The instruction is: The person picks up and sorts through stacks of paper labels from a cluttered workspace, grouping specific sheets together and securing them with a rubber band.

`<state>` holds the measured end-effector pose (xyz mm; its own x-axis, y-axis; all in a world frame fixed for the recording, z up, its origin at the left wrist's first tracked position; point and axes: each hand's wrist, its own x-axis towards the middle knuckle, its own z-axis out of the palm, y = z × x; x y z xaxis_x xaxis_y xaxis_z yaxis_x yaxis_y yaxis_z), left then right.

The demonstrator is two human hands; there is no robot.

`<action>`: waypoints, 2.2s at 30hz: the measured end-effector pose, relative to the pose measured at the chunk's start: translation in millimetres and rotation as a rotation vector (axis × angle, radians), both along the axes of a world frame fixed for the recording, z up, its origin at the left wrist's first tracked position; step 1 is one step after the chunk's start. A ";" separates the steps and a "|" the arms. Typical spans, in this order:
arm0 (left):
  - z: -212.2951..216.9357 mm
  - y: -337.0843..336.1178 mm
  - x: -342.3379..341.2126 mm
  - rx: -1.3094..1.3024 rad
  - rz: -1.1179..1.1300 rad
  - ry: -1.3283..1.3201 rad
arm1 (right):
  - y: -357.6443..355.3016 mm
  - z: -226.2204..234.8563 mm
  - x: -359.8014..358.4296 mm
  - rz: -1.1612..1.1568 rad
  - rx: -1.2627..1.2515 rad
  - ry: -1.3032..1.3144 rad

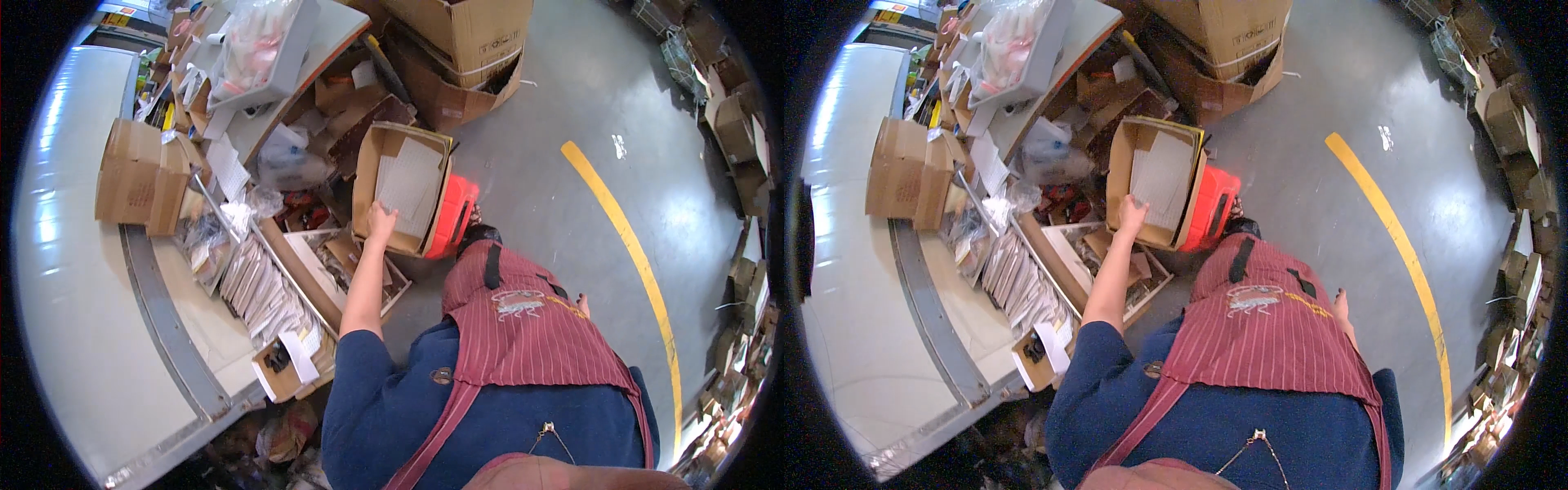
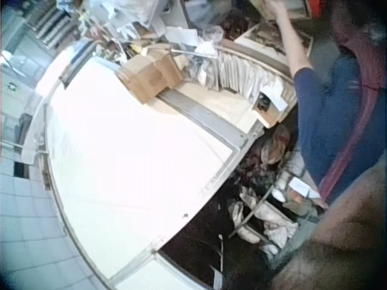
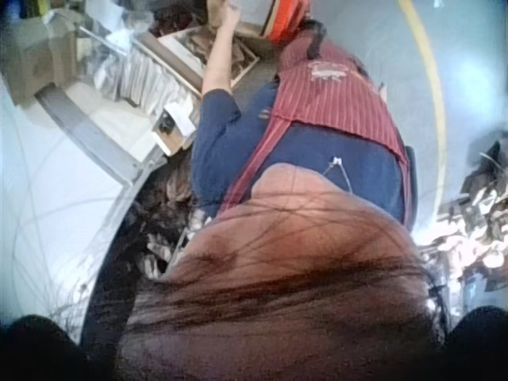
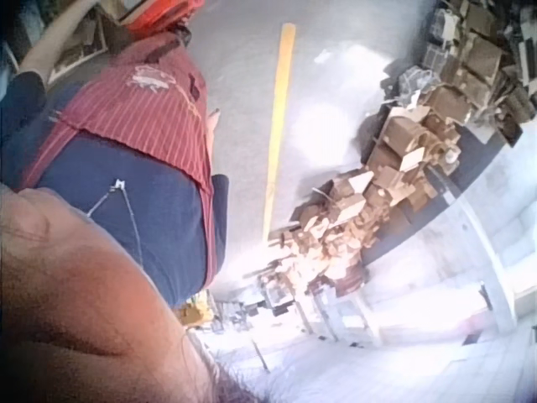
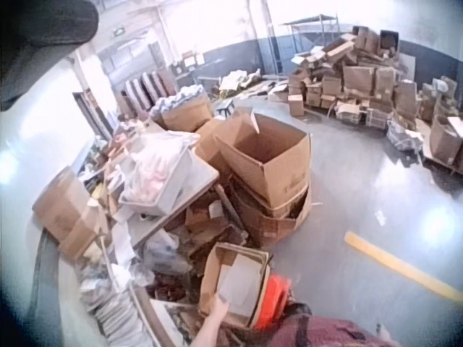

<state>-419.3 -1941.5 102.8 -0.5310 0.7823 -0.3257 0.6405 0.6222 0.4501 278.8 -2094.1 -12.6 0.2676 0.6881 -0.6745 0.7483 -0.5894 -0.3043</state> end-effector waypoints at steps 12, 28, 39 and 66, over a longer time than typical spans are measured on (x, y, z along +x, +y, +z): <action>-64.9 14.5 14.4 0.012 0.260 -0.116 | 154.1 130.7 -67.1 -0.213 0.248 0.034; -75.4 7.2 -5.5 0.006 0.282 -0.596 | 250.5 136.2 -148.3 0.173 -0.019 0.187; 104.0 27.0 -40.8 0.444 0.618 -1.095 | 284.8 110.7 -76.2 0.245 -0.139 0.055; 250.4 633.7 433.0 0.259 -0.033 -1.380 | 802.2 374.7 -38.1 -0.098 0.498 0.958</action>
